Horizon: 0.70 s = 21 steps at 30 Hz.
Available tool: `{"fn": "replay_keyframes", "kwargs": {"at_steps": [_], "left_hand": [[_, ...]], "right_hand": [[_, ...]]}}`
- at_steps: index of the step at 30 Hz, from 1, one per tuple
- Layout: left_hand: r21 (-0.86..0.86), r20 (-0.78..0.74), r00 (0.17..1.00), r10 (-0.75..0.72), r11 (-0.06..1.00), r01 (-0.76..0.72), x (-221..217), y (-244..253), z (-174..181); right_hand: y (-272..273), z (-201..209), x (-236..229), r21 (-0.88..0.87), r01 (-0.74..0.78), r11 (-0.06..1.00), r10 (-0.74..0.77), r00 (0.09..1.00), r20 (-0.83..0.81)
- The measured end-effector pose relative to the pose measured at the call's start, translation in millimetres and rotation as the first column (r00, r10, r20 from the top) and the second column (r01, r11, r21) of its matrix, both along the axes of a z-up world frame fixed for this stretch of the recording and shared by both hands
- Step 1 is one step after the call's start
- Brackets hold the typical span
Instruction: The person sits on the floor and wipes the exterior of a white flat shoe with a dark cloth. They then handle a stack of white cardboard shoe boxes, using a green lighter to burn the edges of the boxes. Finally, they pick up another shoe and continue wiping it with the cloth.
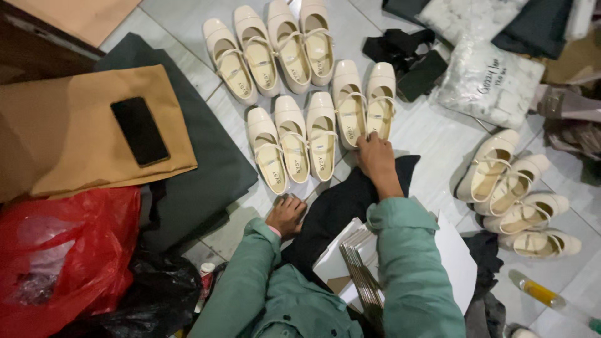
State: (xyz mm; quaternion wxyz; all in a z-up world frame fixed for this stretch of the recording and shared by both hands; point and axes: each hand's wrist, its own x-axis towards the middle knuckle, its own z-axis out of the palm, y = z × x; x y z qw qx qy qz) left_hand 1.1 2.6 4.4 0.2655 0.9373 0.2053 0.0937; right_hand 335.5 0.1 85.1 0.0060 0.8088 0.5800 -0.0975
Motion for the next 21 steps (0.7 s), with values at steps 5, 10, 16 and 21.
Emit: {"fn": "replay_keyframes", "kwargs": {"at_steps": [5, 10, 16, 21], "left_hand": [[0.098, 0.246, 0.944, 0.221, 0.963, -0.251, 4.2, -18.8, -6.3], [-0.012, -0.054, 0.973, 0.225, 0.974, -0.226, 77.3, -2.4, 21.2], [-0.104, -0.065, 0.971, 0.231, 0.966, -0.236, 109.8, 21.5, 137.4], [-0.360, 0.135, 0.980, 0.147, 0.929, -0.090, 19.7, 28.5, 286.4]], "right_hand": [[-25.6, -5.6, 8.4, -0.025, 0.080, 0.997, -0.082, 0.992, -0.100], [-32.3, 7.8, 13.2, -0.050, 0.096, 0.994, -0.101, 0.989, -0.107], [-23.9, 21.8, 10.6, -0.040, 0.167, 0.985, -0.171, 0.978, -0.122], [-29.5, -1.6, 4.6, 0.012, 0.113, 0.994, -0.109, 0.978, -0.175]]}}
